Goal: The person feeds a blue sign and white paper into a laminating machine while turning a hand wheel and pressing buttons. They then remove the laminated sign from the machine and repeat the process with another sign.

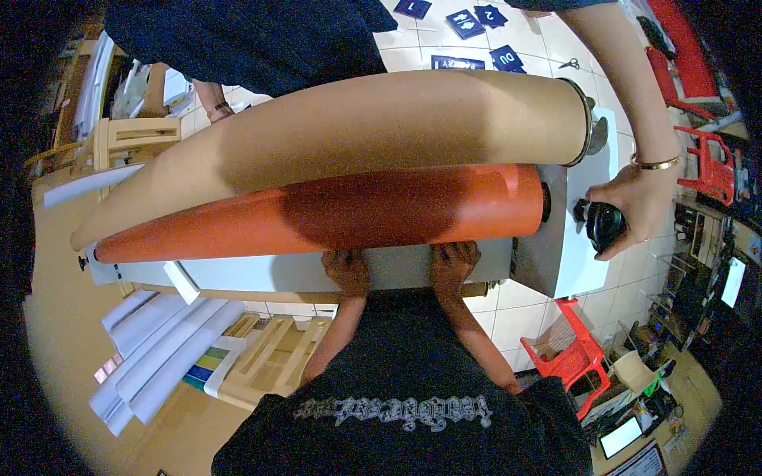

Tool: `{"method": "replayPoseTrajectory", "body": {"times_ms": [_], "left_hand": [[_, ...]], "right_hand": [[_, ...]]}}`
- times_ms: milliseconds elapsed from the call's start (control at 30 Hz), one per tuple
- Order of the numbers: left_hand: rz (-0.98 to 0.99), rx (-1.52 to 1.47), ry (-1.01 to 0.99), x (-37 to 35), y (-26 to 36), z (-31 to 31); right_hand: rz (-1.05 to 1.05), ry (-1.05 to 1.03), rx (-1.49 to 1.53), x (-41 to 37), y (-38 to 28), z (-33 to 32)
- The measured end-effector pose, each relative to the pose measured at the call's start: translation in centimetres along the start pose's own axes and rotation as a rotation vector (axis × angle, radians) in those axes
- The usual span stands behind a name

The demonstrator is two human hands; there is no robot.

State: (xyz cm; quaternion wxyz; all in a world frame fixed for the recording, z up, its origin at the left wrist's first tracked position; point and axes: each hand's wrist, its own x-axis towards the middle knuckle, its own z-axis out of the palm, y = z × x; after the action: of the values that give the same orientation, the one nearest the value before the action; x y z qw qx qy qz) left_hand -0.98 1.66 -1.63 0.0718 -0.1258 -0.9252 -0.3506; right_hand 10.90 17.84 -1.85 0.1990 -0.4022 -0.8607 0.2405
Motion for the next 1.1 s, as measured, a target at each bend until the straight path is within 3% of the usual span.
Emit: {"method": "replayPoseTrajectory", "body": {"times_ms": [67, 500, 600, 667, 767, 1000, 1100], "left_hand": [[0.089, -0.009, 0.032, 0.4, 0.1, -0.2], [0.096, 0.057, -0.001, -0.2, -0.2, -0.3], [0.013, 0.008, 0.016, -0.4, -0.2, -0.2], [-0.015, 0.052, -0.116, -0.3, -0.2, -0.8], [0.062, 0.035, -0.009, -0.9, -1.2, -0.1], [0.015, 0.072, -0.052, 0.2, 0.2, -0.8], [0.063, 0.086, 0.021, -0.2, -0.3, -0.3]], "right_hand": [[0.038, -0.051, -0.005, -0.1, 0.0, -0.1], [0.023, -0.017, -0.051, 0.0, 0.2, 0.4], [0.02, 0.031, 0.139, 0.2, 0.2, 0.6], [0.029, 0.022, 0.029, 0.4, -0.7, 0.0], [-0.014, 0.046, 0.037, 0.6, -0.5, 0.2], [-0.013, 0.044, -0.009, 0.6, -1.1, -0.3], [-0.029, 0.058, 0.016, 0.9, -1.3, -0.4]]}}
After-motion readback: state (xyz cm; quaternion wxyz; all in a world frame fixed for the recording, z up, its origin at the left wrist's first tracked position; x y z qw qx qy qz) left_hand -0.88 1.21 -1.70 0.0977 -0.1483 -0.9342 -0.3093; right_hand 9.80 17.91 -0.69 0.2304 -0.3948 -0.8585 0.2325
